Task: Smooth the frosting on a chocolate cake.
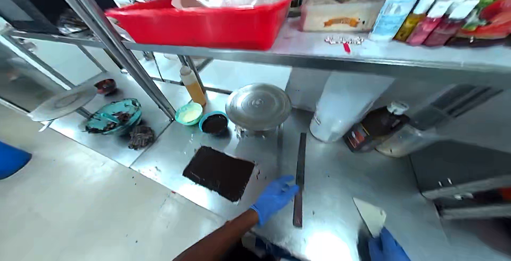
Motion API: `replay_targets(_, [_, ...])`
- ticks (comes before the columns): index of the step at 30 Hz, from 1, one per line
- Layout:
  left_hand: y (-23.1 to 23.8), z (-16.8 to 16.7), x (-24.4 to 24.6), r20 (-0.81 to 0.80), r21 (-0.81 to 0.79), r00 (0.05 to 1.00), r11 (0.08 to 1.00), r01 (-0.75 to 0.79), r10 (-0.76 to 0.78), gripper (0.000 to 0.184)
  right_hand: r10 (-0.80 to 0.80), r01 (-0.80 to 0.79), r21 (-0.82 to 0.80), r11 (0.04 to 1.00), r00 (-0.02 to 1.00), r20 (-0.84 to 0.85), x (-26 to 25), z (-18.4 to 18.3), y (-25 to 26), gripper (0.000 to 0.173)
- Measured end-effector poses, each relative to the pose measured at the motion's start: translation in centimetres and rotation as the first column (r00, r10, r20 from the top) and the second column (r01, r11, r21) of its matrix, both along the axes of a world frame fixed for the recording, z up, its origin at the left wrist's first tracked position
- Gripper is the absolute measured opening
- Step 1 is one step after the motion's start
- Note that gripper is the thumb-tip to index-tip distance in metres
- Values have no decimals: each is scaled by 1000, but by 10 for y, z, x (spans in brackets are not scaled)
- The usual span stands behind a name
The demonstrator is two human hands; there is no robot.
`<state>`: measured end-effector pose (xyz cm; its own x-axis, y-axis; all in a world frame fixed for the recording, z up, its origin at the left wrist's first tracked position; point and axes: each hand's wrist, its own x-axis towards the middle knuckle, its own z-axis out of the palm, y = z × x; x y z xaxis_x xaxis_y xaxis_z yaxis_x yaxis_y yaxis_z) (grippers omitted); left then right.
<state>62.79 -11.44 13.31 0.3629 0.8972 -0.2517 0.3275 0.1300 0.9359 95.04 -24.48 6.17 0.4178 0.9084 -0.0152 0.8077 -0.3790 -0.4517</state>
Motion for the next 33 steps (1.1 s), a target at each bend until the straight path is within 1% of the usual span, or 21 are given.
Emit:
replay_targets(1, [-13,-3,-19,-32,-21,999,999,-35,34,54,-46,62,133,989,991,-122,-7,0,-4,44])
replay_targets(2, [-25,-7,-31,-44,-33,997,997,-68,67,54,-97,155,226,962,964,-247,-17,4,-4,37])
replay_targets(3, [-34,-12,-40,-33,-38,994,993,-109,108,53,-135,243,266,933,920,-367,-26,9,1,32])
replay_targets(5, [-50,-19,-49,24,-58,979,978,-201,203,49,-144,346,282,895,821,-553,-47,19,9,28])
replay_targets(6, [-58,-20,-51,62,-84,967,967,-241,247,47,-122,366,298,881,786,-606,-59,24,13,26])
replay_targets(8, [-71,-19,-53,112,-139,957,958,-251,267,46,-77,367,321,873,754,-653,-84,38,20,25])
replay_targets(10, [-76,-14,-54,152,-166,966,969,-183,209,51,-25,325,331,886,745,-666,-108,55,25,24])
replay_targets(13, [-75,2,-56,235,-209,959,972,-110,159,52,124,191,359,914,710,-693,-146,73,32,24])
replay_targets(15, [-75,14,-60,304,-259,929,957,-132,211,50,226,84,374,923,669,-708,-172,77,37,24])
replay_targets(16, [-76,18,-63,332,-278,905,944,-176,266,45,268,33,375,926,640,-720,-185,77,40,25])
replay_targets(18, [-80,17,-77,365,-271,862,926,-264,353,31,317,-53,345,937,546,-776,-213,79,46,27])
replay_targets(19, [-82,16,-87,378,-262,844,918,-297,381,27,323,-91,321,943,485,-813,-226,81,48,27])
replay_targets(21, [-82,14,-111,416,-251,808,907,-340,418,25,277,-146,239,960,370,-887,-252,85,54,25])
replay_targets(22, [-81,14,-123,435,-250,790,901,-355,432,25,246,-168,199,966,337,-909,-264,88,57,22])
replay_targets(24, [-78,15,-149,444,-244,776,894,-376,448,27,226,-207,162,965,335,-915,-288,98,65,20])
replay_targets(27, [-71,21,-194,436,-229,785,898,-376,440,38,270,-183,212,960,399,-876,-316,125,101,20])
replay_targets(30, [-74,22,-245,447,-207,755,876,-435,480,42,342,-109,339,934,538,-770,-334,167,170,20])
replay_targets(32, [-80,16,-280,454,-201,723,850,-488,522,41,353,-37,405,914,567,-744,-339,182,227,20])
replay_targets(33, [-84,11,-298,449,-195,711,836,-514,542,40,325,9,403,915,574,-752,-340,185,254,18])
